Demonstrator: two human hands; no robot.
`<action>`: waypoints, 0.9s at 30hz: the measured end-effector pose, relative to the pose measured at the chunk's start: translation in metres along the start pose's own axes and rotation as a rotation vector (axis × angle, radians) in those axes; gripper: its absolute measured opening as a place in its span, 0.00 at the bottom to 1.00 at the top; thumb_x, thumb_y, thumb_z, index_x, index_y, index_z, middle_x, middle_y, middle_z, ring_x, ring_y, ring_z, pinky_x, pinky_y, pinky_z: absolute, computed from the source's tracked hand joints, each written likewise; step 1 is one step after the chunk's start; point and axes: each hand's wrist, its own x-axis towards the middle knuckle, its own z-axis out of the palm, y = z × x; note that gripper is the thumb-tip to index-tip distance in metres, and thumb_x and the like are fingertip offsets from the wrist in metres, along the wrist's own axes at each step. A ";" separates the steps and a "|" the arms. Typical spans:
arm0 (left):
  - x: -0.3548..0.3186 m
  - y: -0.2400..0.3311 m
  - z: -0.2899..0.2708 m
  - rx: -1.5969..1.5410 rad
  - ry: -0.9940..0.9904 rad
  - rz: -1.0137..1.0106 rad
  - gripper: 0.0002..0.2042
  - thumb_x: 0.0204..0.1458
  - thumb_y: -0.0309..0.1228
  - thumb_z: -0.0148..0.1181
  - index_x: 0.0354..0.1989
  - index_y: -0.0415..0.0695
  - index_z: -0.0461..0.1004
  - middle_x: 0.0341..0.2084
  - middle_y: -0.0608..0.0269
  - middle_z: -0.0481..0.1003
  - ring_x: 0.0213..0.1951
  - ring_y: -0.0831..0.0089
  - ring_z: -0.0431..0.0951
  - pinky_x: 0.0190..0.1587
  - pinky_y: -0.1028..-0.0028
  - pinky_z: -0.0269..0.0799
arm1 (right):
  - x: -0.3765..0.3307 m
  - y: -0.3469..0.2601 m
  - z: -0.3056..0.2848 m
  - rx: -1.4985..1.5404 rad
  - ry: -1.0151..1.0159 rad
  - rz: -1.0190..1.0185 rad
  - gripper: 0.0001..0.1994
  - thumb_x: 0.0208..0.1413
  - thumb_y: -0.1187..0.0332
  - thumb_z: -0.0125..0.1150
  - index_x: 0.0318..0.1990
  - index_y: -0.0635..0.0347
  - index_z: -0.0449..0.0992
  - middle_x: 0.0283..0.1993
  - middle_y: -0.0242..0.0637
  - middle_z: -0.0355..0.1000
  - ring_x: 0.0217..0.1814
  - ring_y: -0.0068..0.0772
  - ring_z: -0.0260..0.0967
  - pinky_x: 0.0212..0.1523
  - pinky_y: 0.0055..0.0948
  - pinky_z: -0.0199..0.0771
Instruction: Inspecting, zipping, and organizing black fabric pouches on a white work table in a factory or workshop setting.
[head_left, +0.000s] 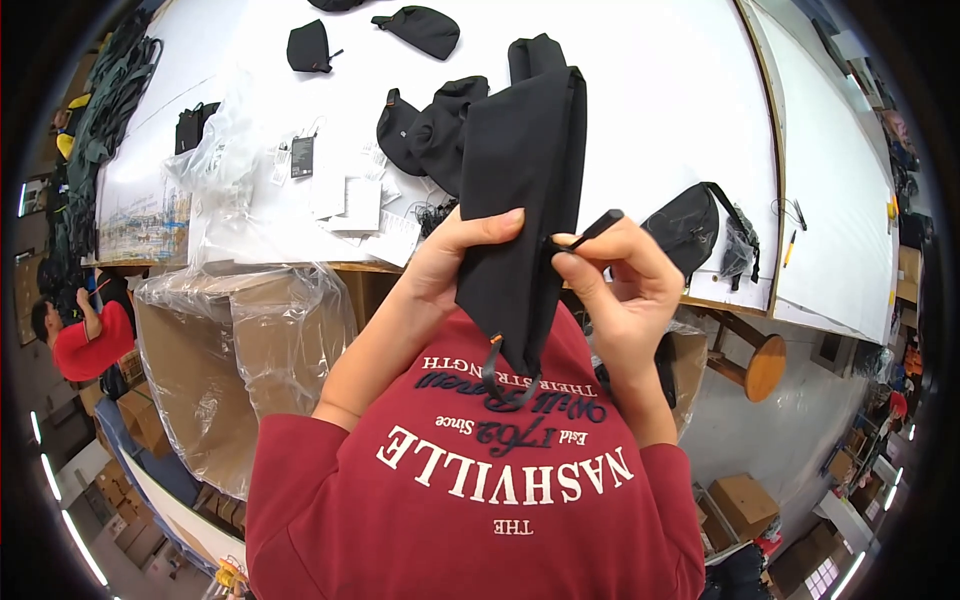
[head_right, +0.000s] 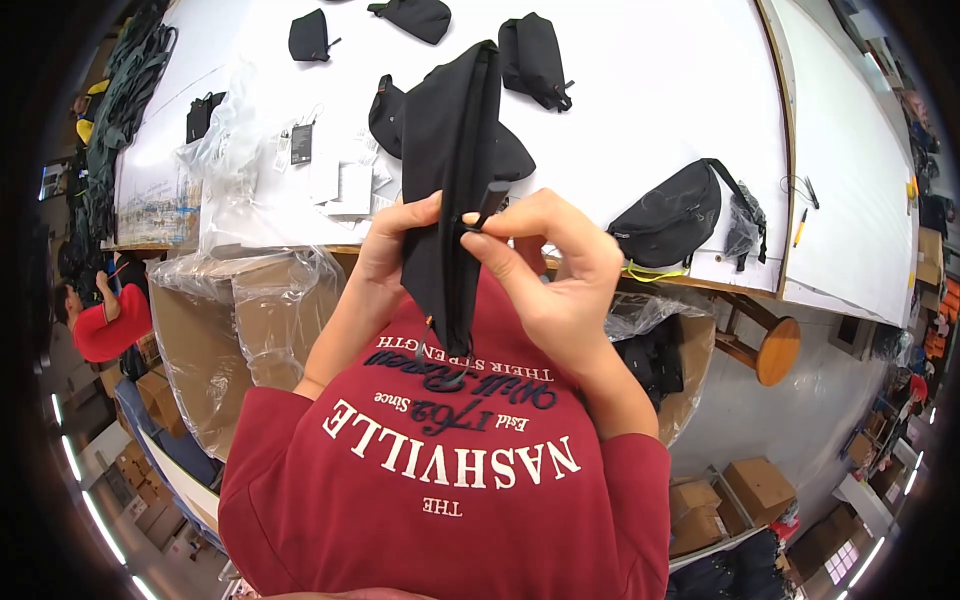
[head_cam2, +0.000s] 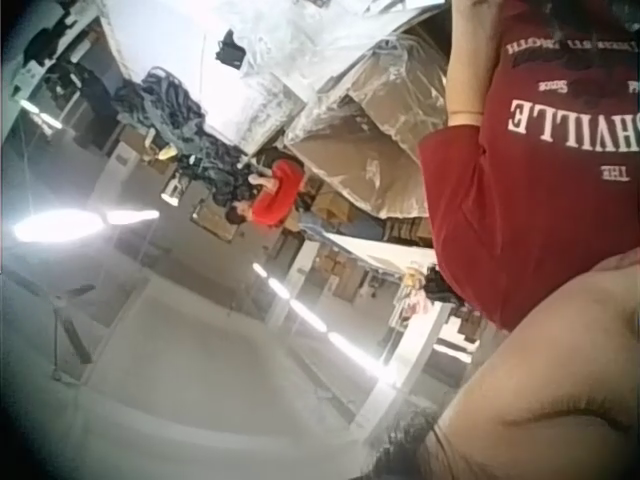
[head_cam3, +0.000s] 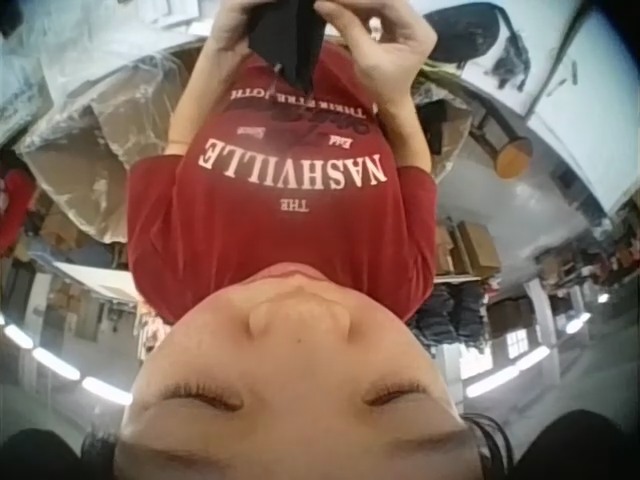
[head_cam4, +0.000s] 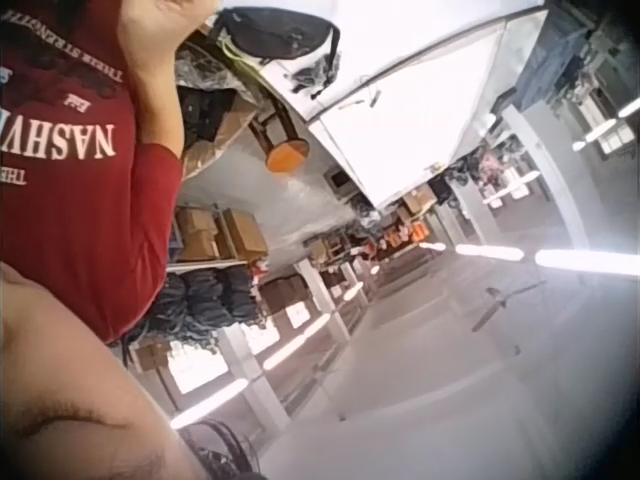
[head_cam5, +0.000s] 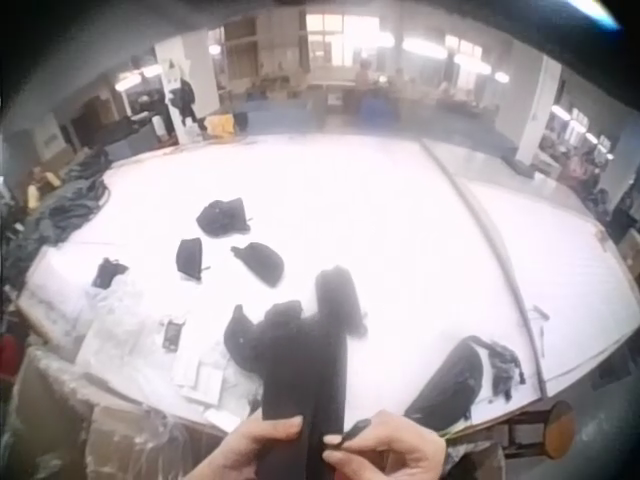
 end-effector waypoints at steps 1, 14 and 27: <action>0.000 0.000 0.002 0.038 0.004 -0.006 0.20 0.50 0.26 0.60 0.51 0.33 0.67 0.40 0.53 0.76 0.39 0.68 0.79 0.44 0.72 0.78 | 0.005 -0.004 -0.003 -0.074 0.007 -0.040 0.06 0.45 0.81 0.67 0.29 0.64 0.76 0.27 0.30 0.72 0.22 0.12 0.60 0.22 0.14 0.54; 0.008 0.012 -0.012 -0.249 -0.024 -0.026 0.18 0.57 0.39 0.52 0.44 0.33 0.71 0.33 0.45 0.77 0.31 0.60 0.80 0.33 0.67 0.80 | -0.021 -0.012 0.006 0.267 -0.210 0.278 0.03 0.49 0.79 0.64 0.29 0.67 0.75 0.29 0.33 0.73 0.28 0.16 0.64 0.29 0.16 0.61; 0.008 0.013 -0.011 -0.009 -0.010 0.042 0.13 0.53 0.28 0.59 0.46 0.36 0.72 0.36 0.56 0.78 0.35 0.69 0.80 0.39 0.72 0.79 | 0.005 -0.026 -0.012 -0.227 -0.346 0.145 0.06 0.43 0.80 0.67 0.30 0.64 0.78 0.29 0.32 0.72 0.25 0.17 0.64 0.24 0.17 0.61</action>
